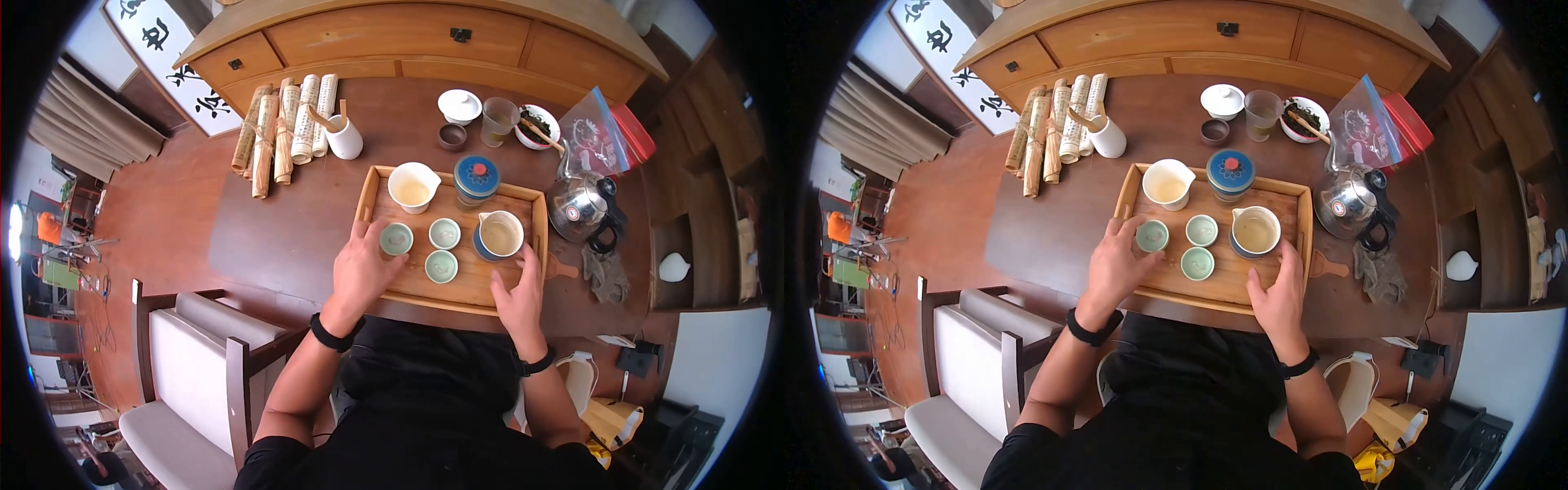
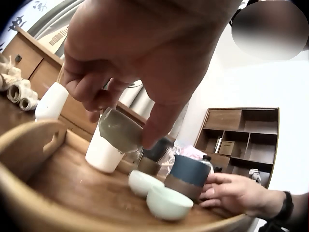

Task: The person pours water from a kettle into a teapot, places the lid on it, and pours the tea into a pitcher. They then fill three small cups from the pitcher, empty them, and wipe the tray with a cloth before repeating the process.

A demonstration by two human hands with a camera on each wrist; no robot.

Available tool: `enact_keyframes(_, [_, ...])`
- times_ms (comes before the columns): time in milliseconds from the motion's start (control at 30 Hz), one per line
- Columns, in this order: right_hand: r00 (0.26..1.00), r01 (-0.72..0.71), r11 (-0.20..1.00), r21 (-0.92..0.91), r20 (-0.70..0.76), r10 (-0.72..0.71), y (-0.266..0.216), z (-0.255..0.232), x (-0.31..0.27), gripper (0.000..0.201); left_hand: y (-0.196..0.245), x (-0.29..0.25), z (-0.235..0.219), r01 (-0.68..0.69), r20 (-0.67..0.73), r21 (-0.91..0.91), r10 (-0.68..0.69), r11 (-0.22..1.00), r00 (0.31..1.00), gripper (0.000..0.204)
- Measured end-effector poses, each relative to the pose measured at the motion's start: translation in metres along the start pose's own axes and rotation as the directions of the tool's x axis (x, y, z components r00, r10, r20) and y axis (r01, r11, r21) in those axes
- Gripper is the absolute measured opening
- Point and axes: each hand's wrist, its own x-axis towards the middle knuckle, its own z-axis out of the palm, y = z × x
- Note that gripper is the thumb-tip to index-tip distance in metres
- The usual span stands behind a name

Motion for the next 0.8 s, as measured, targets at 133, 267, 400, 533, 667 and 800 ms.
enact_keyframes(133, [1.0,0.001,1.0,-0.027,-0.008,-0.001,0.003,0.001,-0.001,0.073,0.005,-0.011,0.013,-0.06,-0.108,0.038,0.064,0.997,0.992,0.067])
enact_keyframes(267, [1.0,-0.007,0.999,-0.033,-0.015,0.007,0.006,0.003,-0.002,0.073,0.026,-0.032,0.025,-0.258,-0.169,0.096,0.271,0.961,0.948,0.071])
enact_keyframes(400, [1.0,-0.019,1.0,-0.015,-0.013,0.019,0.004,0.002,-0.001,0.073,0.04,-0.028,0.047,-0.173,0.015,0.115,0.172,0.978,0.985,0.069])
enact_keyframes(533, [1.0,-0.026,1.0,0.004,-0.01,0.026,0.003,0.001,-0.001,0.074,0.041,-0.028,0.045,-0.135,0.032,0.075,0.133,0.988,0.991,0.066])
enact_keyframes(667, [0.999,-0.037,0.999,-0.019,-0.008,0.037,0.007,0.004,-0.002,0.074,0.028,-0.022,0.015,-0.229,-0.098,-0.026,0.226,0.973,0.969,0.065])
enact_keyframes(800, [1.0,-0.012,1.0,-0.013,-0.022,0.012,0.009,0.005,-0.003,0.075,0.025,0.006,-0.028,-0.152,-0.143,-0.076,0.14,0.985,0.98,0.062])
